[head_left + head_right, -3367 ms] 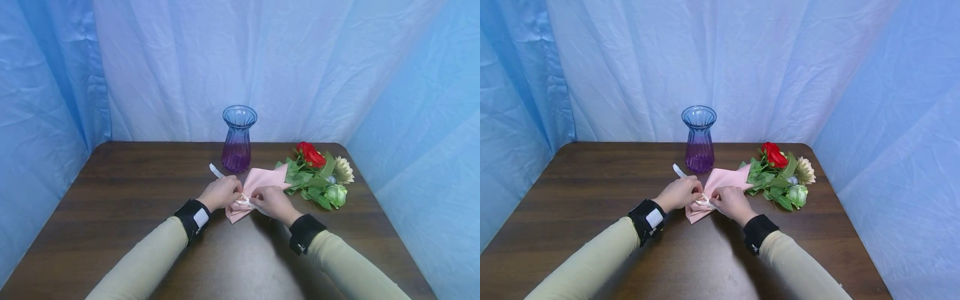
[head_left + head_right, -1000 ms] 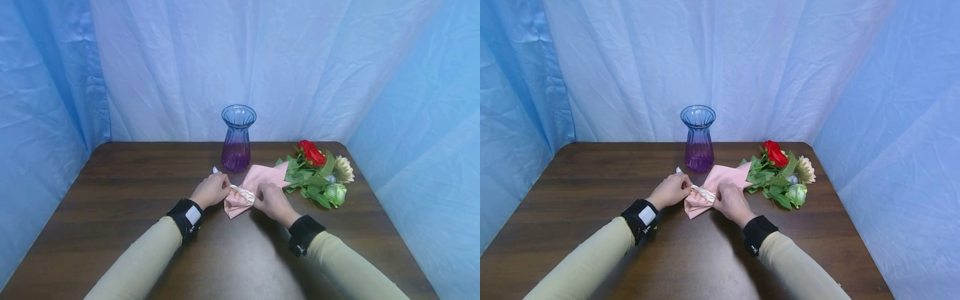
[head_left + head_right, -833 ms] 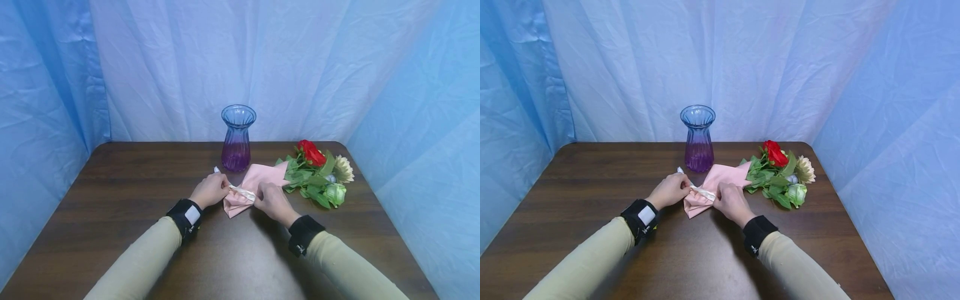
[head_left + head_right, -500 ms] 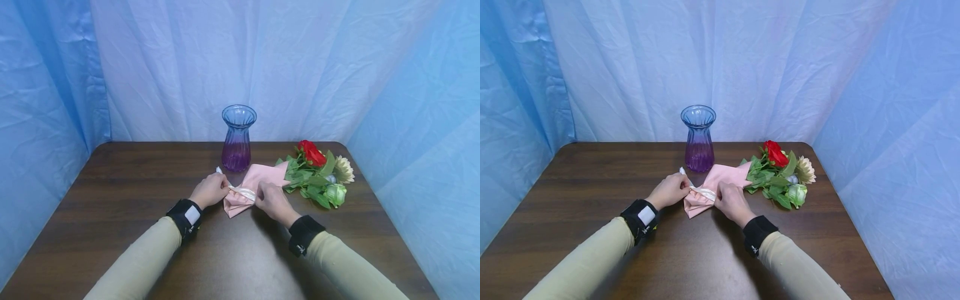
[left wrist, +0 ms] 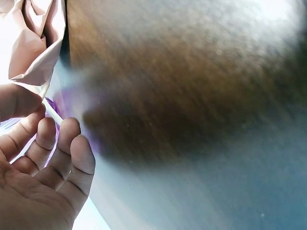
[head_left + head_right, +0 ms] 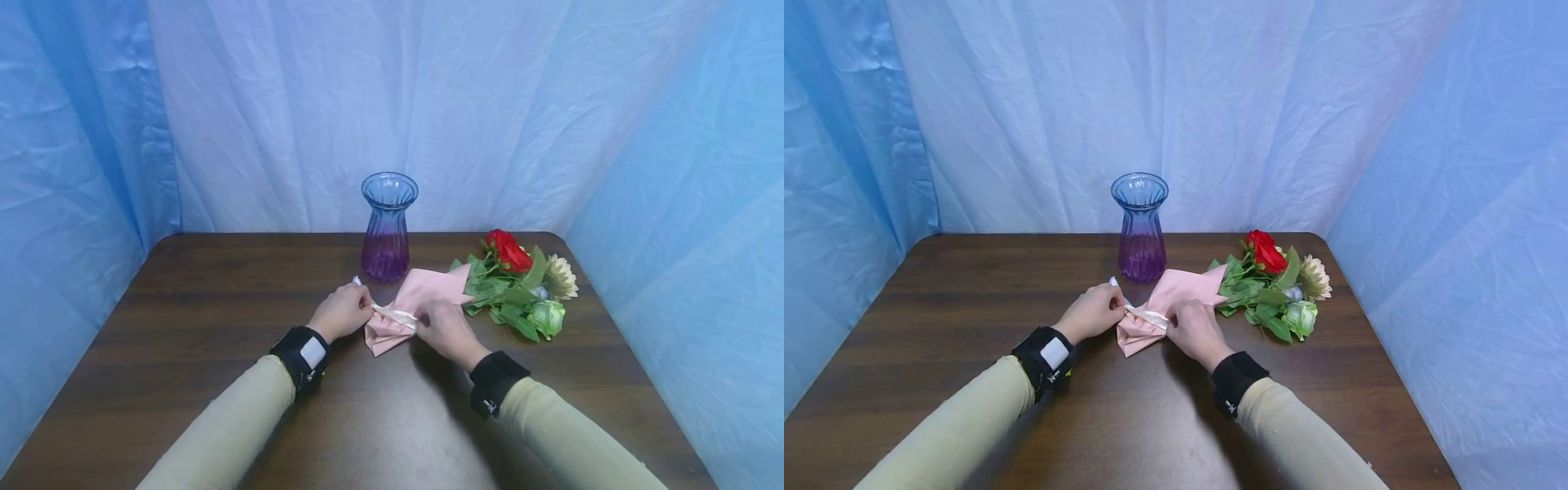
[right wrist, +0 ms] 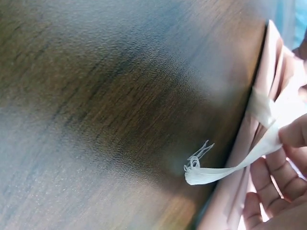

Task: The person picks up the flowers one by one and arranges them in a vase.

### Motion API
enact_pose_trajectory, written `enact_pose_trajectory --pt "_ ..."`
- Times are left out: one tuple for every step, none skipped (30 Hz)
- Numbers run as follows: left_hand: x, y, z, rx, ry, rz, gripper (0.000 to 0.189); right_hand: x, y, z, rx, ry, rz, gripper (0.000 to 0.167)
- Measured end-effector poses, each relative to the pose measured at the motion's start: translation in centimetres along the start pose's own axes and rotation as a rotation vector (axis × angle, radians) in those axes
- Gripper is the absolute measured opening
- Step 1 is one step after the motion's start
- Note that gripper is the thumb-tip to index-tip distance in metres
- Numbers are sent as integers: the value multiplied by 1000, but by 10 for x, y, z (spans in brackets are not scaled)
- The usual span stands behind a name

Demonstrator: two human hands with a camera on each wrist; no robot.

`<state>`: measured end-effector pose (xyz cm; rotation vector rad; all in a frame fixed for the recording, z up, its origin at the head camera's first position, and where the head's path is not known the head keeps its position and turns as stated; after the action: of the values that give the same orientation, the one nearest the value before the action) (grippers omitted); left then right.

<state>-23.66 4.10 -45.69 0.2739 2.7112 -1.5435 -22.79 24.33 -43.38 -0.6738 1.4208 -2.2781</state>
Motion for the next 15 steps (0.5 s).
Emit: enact_pose_trajectory --pt "0 0 0 0 -1 0 8 0 0 0 7 0 -6 7" --pt "0 0 1 0 -3 0 8 0 0 -1 18 0 -11 8" --pt "0 0 1 0 -3 0 8 0 0 -1 28 1 -12 9" --pt "0 0 1 0 -3 1 8 -1 0 -2 44 1 -13 10" --pt "0 0 1 1 -2 2 9 -1 -1 -3 60 3 -11 10" --pt "-1 0 1 3 -2 3 9 -1 0 -4 81 6 -7 10" --pt "-1 0 1 4 -1 4 9 -1 -1 -5 102 11 -3 10" --pt "-1 0 1 5 -1 6 9 -1 0 -6 126 21 4 10" --pt "-2 -1 1 6 -1 7 9 -1 0 -8 151 29 12 9" --pt "-2 -1 1 4 -2 10 9 -1 0 -9 178 39 18 9" --pt "-2 -1 1 2 -4 13 9 -2 0 -11 206 51 24 9" --pt "-2 -1 1 -1 -6 17 9 -1 0 -12 233 62 31 8" --pt "-2 -1 1 -5 -9 21 9 -1 0 -13 258 74 37 8" --pt "-2 -1 1 -7 -11 24 9 -1 1 -14 285 86 42 7" --pt "-1 -1 1 -9 -13 28 9 -1 0 -15 309 99 45 7"
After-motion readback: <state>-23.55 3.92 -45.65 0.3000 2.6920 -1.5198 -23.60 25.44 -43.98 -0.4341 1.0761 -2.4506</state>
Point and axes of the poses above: each hand's wrist, its own x-axis towards the middle knuckle, its own y-axis out of the palm, z = x × y, the point moved 5 cm from there along x, towards the middle knuckle, and after that the axes turned 5 degrees about z, right-handed, at the moved point
